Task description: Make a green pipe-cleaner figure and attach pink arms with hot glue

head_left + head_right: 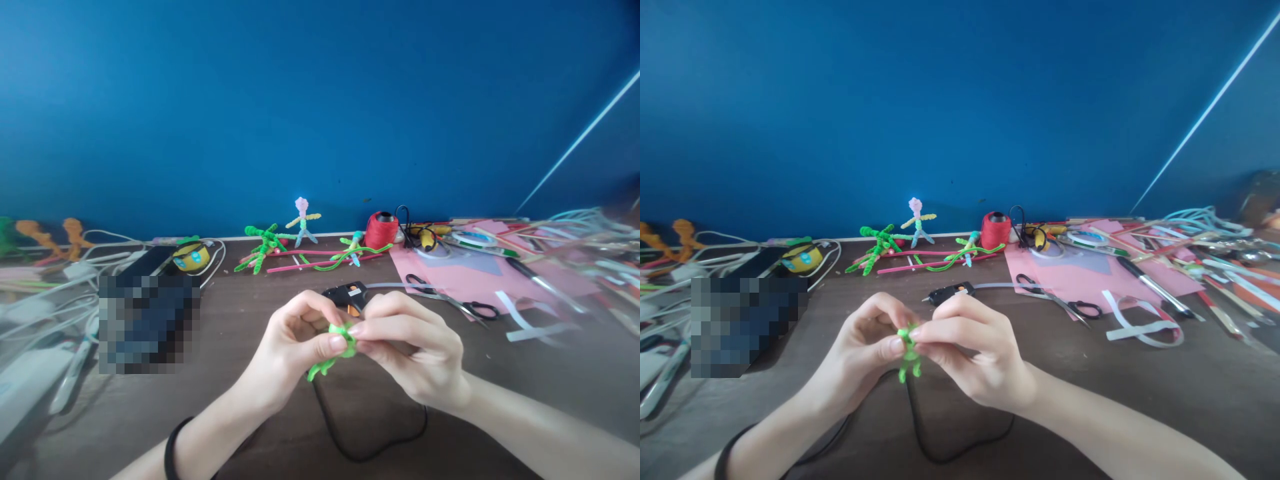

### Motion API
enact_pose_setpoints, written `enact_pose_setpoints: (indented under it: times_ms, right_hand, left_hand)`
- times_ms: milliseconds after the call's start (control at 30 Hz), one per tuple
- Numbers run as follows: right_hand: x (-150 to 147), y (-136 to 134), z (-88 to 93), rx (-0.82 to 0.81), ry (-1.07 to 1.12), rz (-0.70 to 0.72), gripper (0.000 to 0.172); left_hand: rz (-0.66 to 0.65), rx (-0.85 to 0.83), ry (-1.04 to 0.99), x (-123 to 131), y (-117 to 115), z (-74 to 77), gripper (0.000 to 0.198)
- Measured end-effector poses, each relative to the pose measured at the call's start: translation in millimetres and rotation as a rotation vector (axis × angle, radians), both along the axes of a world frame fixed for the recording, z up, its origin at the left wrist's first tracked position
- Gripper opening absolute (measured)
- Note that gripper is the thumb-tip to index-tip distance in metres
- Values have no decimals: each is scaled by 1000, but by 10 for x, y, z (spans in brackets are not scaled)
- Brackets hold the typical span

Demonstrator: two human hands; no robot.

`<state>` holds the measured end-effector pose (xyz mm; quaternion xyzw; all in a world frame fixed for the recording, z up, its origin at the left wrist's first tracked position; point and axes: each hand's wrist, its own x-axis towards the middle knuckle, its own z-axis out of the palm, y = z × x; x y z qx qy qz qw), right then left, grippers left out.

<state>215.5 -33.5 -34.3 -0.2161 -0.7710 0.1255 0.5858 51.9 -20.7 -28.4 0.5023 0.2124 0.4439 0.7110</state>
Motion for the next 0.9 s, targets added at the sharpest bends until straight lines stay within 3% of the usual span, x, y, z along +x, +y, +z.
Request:
enact_pose_setpoints:
  times_ms: [400,600,900]
  right_hand:
    - [-13,-14,-71,-165,108,54,24]
    - [1,3,-75,-134,87,88,29]
    - [-10,21,-34,-34,31,39,18]
  left_hand:
    - [24,-13,16,4,-15,-7,10]
    - [30,-27,13,7,-11,-5,10]
    - [30,-47,-11,20,-18,13,11]
